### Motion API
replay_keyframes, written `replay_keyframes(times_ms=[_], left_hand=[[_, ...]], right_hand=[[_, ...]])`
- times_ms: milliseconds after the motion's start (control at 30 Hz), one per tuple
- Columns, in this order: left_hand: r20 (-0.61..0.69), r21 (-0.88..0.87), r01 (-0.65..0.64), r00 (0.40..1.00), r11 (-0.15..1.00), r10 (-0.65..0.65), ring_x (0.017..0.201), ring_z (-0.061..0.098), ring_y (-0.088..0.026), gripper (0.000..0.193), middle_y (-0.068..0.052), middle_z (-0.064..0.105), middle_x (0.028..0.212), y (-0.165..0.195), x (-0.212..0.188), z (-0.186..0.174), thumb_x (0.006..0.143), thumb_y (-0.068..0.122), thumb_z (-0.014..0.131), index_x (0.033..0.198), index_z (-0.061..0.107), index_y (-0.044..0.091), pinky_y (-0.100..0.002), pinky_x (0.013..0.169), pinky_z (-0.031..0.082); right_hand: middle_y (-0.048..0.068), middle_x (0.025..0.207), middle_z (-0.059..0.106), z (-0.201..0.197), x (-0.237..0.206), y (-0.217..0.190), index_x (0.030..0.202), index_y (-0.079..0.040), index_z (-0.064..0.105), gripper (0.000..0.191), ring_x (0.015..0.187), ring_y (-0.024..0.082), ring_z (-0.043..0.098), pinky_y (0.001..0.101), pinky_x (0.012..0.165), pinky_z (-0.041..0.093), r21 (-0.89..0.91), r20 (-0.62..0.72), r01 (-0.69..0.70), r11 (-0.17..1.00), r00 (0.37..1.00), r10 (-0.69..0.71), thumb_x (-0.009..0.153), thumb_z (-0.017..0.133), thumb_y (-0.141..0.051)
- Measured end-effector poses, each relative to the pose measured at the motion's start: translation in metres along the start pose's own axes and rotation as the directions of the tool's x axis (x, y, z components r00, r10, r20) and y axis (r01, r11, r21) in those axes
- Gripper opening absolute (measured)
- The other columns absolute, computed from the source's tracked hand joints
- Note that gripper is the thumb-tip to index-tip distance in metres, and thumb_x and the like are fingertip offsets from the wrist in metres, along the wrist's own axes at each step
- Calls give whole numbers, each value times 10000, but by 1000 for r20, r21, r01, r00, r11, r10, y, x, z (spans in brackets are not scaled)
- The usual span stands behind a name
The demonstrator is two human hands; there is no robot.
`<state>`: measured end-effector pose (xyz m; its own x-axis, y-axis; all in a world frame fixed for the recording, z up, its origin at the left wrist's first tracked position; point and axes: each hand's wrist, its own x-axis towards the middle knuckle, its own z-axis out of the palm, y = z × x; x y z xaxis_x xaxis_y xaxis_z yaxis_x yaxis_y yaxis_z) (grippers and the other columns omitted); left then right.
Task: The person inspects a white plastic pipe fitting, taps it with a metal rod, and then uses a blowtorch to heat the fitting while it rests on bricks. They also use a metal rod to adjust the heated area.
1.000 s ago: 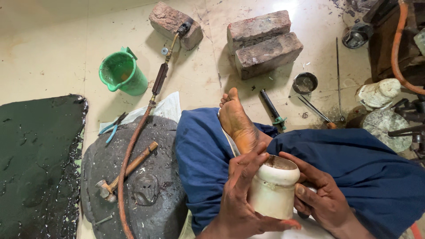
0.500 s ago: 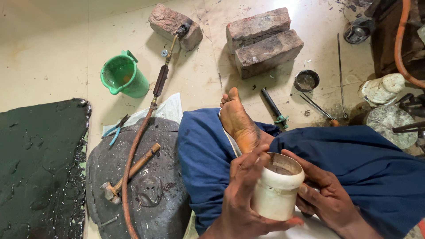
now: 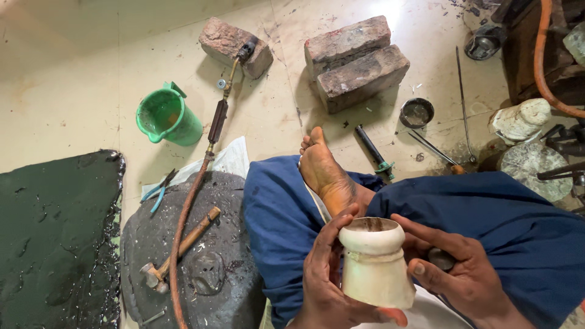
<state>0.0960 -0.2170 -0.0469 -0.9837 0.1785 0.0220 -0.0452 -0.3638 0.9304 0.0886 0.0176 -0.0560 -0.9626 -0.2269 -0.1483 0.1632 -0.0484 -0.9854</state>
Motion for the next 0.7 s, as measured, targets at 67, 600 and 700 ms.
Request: replay_keyframes(times_ms=[67,600,700], left_hand=[[-26,-144,98,994,985,-103,1417,594,-280,1352,-203,475,1591,-2,0,1,502,510,1039,1523,346,-44,-439,1222,502],[234,-44,-127,963,991,134,1572,410,-308,1256,-208,300,1775,1,2,-5,694,149,1014,1688,249,77,-481,1364,382],[246,-97,-33,968,995,56,1555,421,-308,1234,-200,274,1758,3,1,-5,688,140,1001,1650,230,105,-483,1340,388]], right_hand=[[118,1048,832,-1,-1,-1,1435,-3,613,625,818,106,723,245,693,603,-63,-20,18,998,1000,-19,845,772,-138],[76,981,738,-7,-20,-7,1373,11,698,626,766,77,605,232,636,548,-173,-60,171,970,981,-184,775,880,-26],[87,1027,751,-2,-16,-16,1375,8,700,648,759,79,601,238,633,554,-193,-51,180,964,980,-193,757,890,-20]])
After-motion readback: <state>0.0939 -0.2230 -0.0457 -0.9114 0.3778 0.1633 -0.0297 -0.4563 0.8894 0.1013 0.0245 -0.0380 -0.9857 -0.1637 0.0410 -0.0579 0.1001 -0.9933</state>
